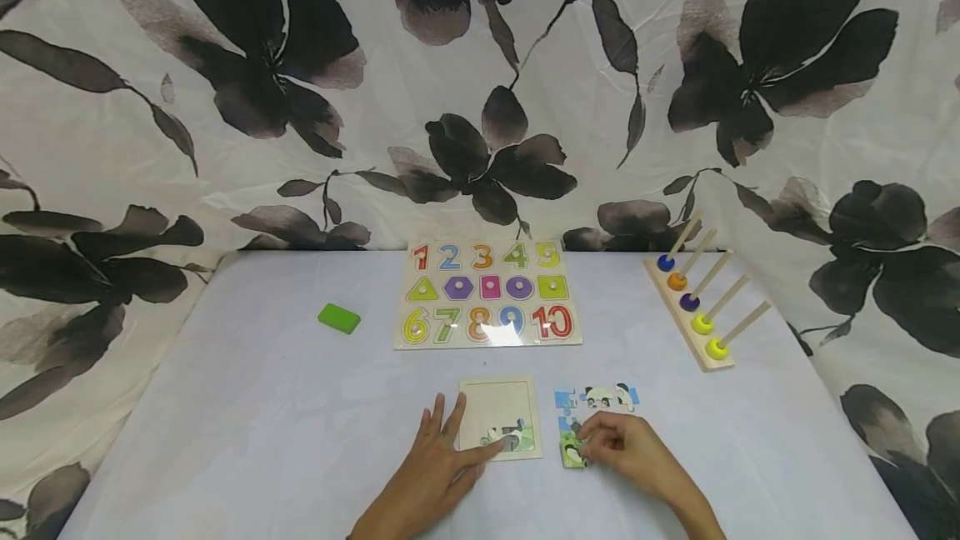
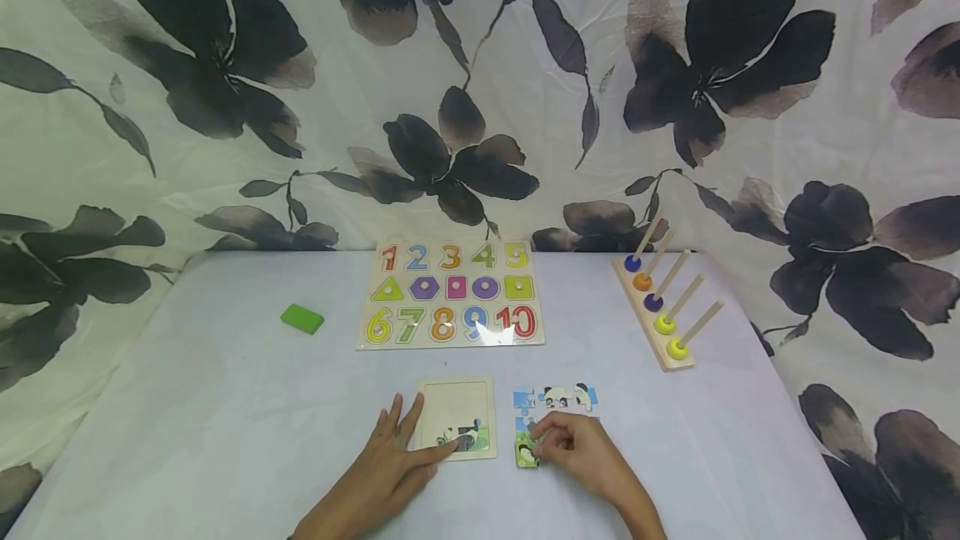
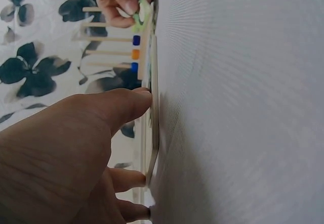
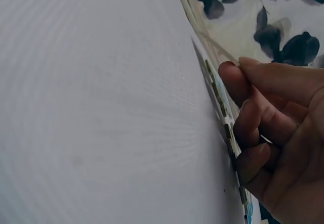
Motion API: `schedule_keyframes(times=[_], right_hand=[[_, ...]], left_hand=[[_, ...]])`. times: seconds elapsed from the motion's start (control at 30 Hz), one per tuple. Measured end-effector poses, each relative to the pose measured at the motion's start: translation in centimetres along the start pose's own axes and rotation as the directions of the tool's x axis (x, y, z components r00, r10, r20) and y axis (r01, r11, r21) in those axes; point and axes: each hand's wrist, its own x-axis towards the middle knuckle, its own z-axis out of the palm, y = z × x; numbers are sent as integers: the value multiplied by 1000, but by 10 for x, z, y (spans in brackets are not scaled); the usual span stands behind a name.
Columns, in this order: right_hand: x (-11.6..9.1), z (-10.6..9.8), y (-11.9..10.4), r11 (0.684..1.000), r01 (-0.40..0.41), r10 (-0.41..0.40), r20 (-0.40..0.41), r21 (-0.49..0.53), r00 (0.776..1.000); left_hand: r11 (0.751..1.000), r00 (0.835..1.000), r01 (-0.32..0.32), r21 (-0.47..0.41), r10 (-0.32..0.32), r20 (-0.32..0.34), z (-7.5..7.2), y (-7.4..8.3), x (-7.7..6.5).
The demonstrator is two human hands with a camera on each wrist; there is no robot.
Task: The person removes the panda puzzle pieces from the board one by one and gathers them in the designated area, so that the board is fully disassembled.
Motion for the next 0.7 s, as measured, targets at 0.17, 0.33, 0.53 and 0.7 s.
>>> schedule_keyframes(times=[0.17, 0.33, 0.53, 0.7], right_hand=[[0, 2, 1, 1000, 17, -17, 29, -17, 999], [0, 3, -2, 998, 15, -13, 42, -56, 999], [0, 4, -5, 992, 30, -26, 39, -122, 999], [-1, 5, -6, 986, 44, -40, 28, -160, 999]], left_hand=[[1000, 1000, 4, -7, -4, 4, -1, 1, -1], [1000, 1000, 9, -7, -9, 8, -1, 1, 0], [1000, 1000, 1, 0, -1, -5, -1, 1, -1], [1000, 1000, 7, 0, -7, -9, -1, 1, -1]])
